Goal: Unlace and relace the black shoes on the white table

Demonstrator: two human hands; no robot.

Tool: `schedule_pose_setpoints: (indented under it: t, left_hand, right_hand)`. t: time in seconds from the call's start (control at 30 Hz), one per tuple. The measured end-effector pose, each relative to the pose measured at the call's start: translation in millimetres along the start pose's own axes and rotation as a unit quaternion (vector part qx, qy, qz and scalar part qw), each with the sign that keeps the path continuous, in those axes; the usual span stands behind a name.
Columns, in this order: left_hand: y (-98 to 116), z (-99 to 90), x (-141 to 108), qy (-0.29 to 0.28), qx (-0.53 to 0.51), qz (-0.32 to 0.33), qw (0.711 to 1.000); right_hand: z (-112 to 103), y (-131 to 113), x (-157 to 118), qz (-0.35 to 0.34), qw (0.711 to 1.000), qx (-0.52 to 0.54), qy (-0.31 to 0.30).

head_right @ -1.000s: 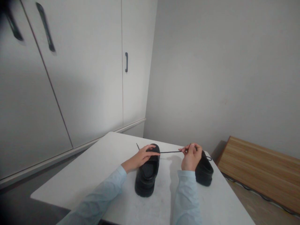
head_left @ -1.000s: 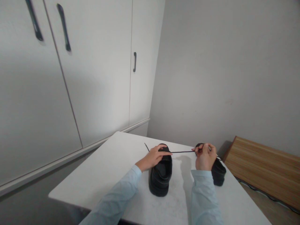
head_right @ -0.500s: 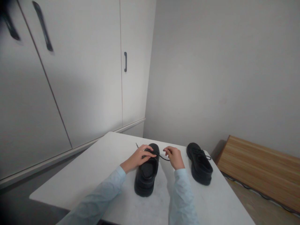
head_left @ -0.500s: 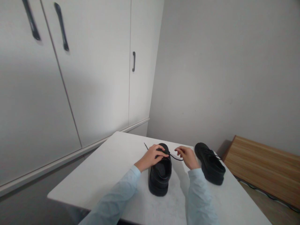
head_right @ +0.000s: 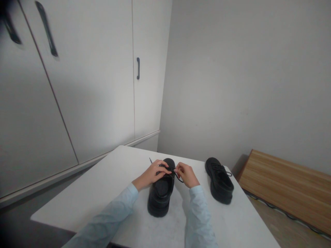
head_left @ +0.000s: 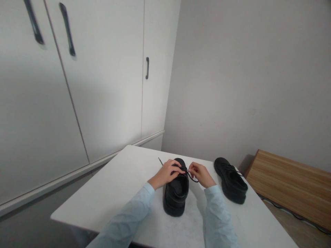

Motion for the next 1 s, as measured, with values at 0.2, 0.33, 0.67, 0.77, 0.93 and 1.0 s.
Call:
schedule_pose_setpoints:
  t: [0.2, 0.33, 0.67, 0.77, 0.93, 1.0]
  left_hand:
    - [1, 0.5, 0, 0.001, 0.005, 0.003, 1.000]
    - [3, 1.1, 1, -0.001, 0.009, 0.007, 1.000]
    - [0, 4.4, 3, 0.038, 0.021, -0.012, 0.999]
    - [-3, 7.3, 3, 0.043, 0.041, -0.007, 0.998]
    - [-1, 9.2, 4, 0.048, 0.062, -0.017, 0.997]
    - [2, 10.0, 5, 0.043, 0.071, -0.026, 0.996]
  right_hand:
    - [6, 0, 1, 0.009, 1.000, -0.013, -0.017]
    - [12, 5, 1, 0.025, 0.999, 0.005, -0.033]
    - [22, 21, 5, 0.046, 0.998, -0.028, -0.035]
    - [23, 18, 6, 0.044, 0.997, -0.059, -0.035]
    - [21, 9, 5, 0.021, 0.991, -0.131, -0.013]
    - [20, 6, 4, 0.016, 0.988, -0.151, -0.008]
Point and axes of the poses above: each hand's wrist, its own x-axis towards the middle knuckle, its own z-axis out of the palm, y = z × x, the point moved 3 cm from there along x, towards the middle knuckle, and after that the axes turned 7 degrees about -x, right-handed, at the moved point
